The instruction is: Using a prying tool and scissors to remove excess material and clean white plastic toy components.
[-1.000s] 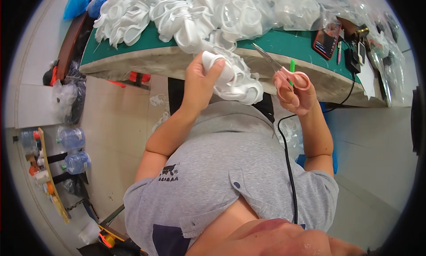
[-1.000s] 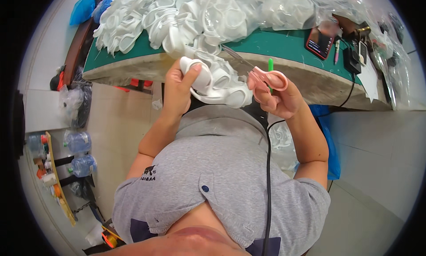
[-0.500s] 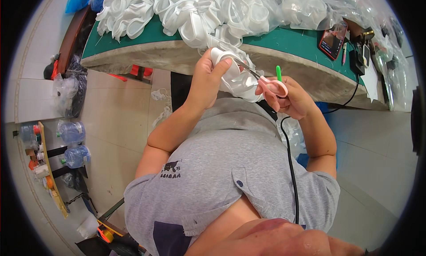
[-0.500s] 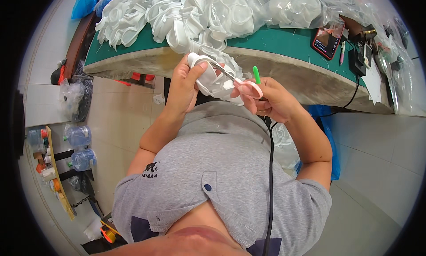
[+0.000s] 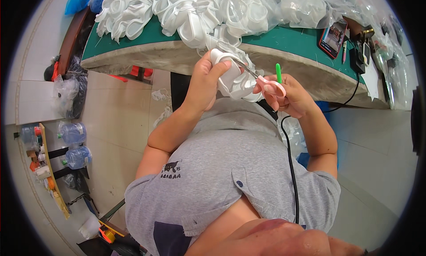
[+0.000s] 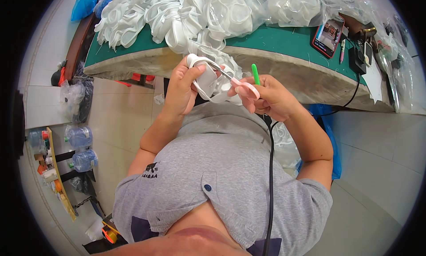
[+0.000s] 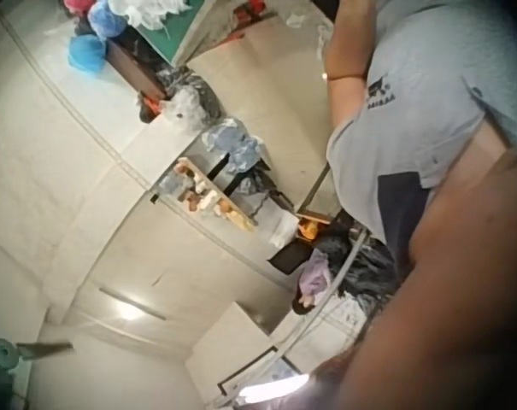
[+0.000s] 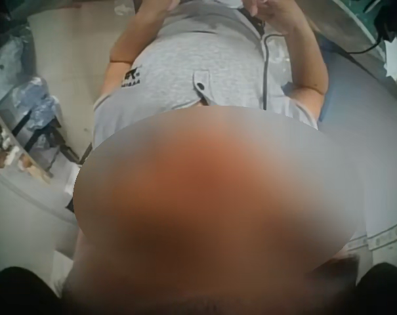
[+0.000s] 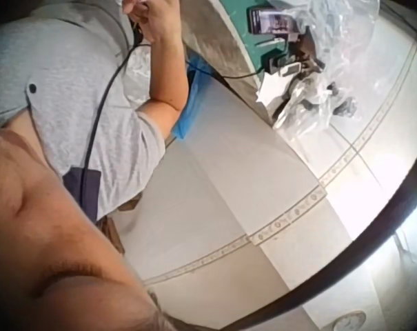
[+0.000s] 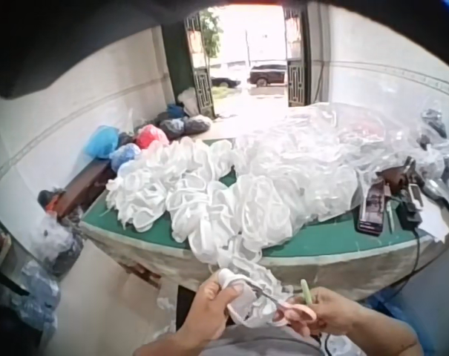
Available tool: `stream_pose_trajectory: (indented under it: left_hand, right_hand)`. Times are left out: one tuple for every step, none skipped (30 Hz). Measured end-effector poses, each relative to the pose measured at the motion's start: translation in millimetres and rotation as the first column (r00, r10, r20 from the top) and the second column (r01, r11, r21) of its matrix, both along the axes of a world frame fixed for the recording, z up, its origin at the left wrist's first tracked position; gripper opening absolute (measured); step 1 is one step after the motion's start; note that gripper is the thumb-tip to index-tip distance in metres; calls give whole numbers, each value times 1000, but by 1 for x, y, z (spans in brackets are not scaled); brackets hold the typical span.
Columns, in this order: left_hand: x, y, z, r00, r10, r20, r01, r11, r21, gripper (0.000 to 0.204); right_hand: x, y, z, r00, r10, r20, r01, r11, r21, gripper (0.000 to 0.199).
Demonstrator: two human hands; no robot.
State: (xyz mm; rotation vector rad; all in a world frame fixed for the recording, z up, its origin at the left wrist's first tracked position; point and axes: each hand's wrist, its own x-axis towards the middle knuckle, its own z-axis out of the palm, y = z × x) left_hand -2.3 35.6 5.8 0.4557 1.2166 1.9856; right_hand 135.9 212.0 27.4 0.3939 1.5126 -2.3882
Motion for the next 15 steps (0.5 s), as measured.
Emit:
stream_pose_trajectory:
  left_hand:
    - [0,-1,0,1000,-1,0,1,1000,0,25]
    - [0,-1,0,1000,-9,4,9,1000,8,25]
    - [0,-1,1,1000,-17,9,17,1000,15,26]
    - [1,-1,1,1000,-17,8,17,1000,15,26]
    - [1,-1,1,999,-11,34,11,1000,22,25]
    - [1,-1,1,998,-5,59,4,1000,29,25]
    - [1,-2,3,998,-6,59,4,1000,29,25]
    - [1,-3,5,997,-21,73,20,1000,23,25]
    - [1,-4,7,996,-37,87,35,999,17,25]
    - [0,-5,7,995,-38,87,36,999,17,25]
    - [-1,-5,7,993,-40,107,38,999,14,26]
    - [-1,-5,7,991,-42,126,41,999,12,26]
    - [-2,-6,8,991,-42,126,41,999,12,26]
    - [-2,-6,10,991,-55,123,53,998,17,26]
    - [-3,-6,10,990,-68,120,66,998,22,25]
  right_hand:
    - [-1,-1,1,1000,0,10,0,1000,-8,33]
    - [-1,-1,2,1000,0,19,0,1000,-15,33]
    - [-2,-2,4,1000,0,19,0,1000,-15,33]
    - [-3,-2,5,1000,8,19,-8,1000,-5,34]
    - [-3,-2,6,1000,16,19,-16,1000,5,35]
    - [-4,-2,6,1000,15,19,-15,1000,6,35]
    - [-5,-1,6,1000,22,18,-22,1000,-1,36]
    - [-6,-1,6,999,28,18,-28,1000,-8,36]
    - [-7,0,5,999,27,19,-27,1000,-8,36]
    - [-7,1,2,1000,25,9,-25,999,-26,36]
    - [-8,1,1,1000,24,-2,-24,999,-43,36]
    - [-8,1,1,1000,24,-2,-24,999,-42,36]
    - [-8,1,2,1000,29,-8,-29,999,-41,36]
    - [-8,1,2,999,35,-13,-35,999,-39,36]
    - [-8,1,3,999,35,-13,-36,999,-39,36]
